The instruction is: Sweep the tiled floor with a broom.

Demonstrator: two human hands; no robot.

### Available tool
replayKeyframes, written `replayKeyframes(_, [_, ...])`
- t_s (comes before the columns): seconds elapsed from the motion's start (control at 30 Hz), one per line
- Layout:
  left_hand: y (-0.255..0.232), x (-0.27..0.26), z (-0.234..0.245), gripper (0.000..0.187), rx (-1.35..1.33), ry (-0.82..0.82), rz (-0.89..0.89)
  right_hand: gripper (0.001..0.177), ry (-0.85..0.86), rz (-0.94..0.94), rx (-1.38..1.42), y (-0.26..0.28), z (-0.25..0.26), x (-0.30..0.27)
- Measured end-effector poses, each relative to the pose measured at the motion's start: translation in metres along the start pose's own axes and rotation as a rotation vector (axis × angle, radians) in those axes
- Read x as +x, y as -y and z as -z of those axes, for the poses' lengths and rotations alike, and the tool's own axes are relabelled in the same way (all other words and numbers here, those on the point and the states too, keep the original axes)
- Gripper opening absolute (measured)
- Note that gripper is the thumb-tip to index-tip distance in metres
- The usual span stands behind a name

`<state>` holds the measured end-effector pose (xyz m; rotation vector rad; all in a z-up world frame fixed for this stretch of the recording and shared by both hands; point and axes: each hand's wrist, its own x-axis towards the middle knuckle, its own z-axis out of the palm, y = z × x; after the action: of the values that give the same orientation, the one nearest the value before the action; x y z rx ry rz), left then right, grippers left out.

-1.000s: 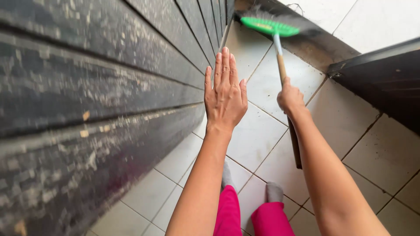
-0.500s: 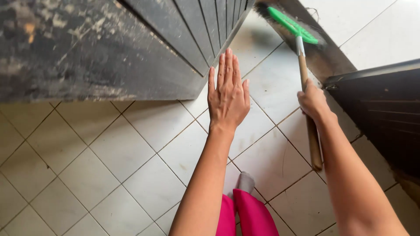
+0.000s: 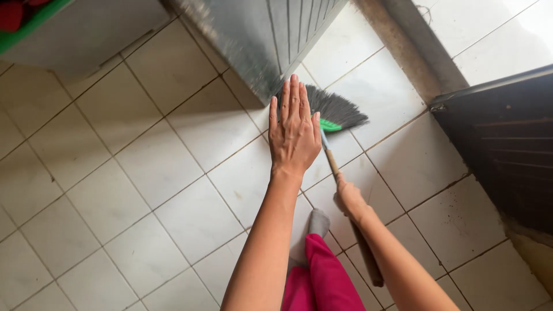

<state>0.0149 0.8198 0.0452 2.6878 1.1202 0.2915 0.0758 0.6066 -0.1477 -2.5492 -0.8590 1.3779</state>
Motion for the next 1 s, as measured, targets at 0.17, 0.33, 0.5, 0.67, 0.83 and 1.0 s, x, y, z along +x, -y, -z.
replayKeyframes(0.17, [0.026,-0.069,0.034,0.064,0.02,-0.028,0.045,0.06,0.116,-0.011,0.056,0.032,-0.018,-0.068])
replayKeyframes(0.33, [0.053,-0.114,0.057,0.063,0.06,-0.054,0.092,0.061,0.137,0.04,0.098,0.037,0.035,-0.132])
replayKeyframes(0.5, [0.074,-0.147,0.059,0.065,0.023,-0.063,0.142,0.043,-0.058,-0.121,0.15,0.031,0.07,-0.115])
replayKeyframes(0.67, [0.093,-0.172,0.047,0.065,0.025,-0.059,0.172,0.034,-0.052,-0.136,0.203,0.004,-0.007,-0.055])
replayKeyframes(0.83, [0.1,-0.179,0.044,0.064,0.072,-0.019,0.203,0.034,0.061,0.107,0.079,-0.016,-0.162,-0.058])
replayKeyframes(1.0, [0.095,-0.175,0.058,0.066,0.053,-0.011,0.205,0.049,0.464,0.04,0.221,0.095,-0.168,-0.148])
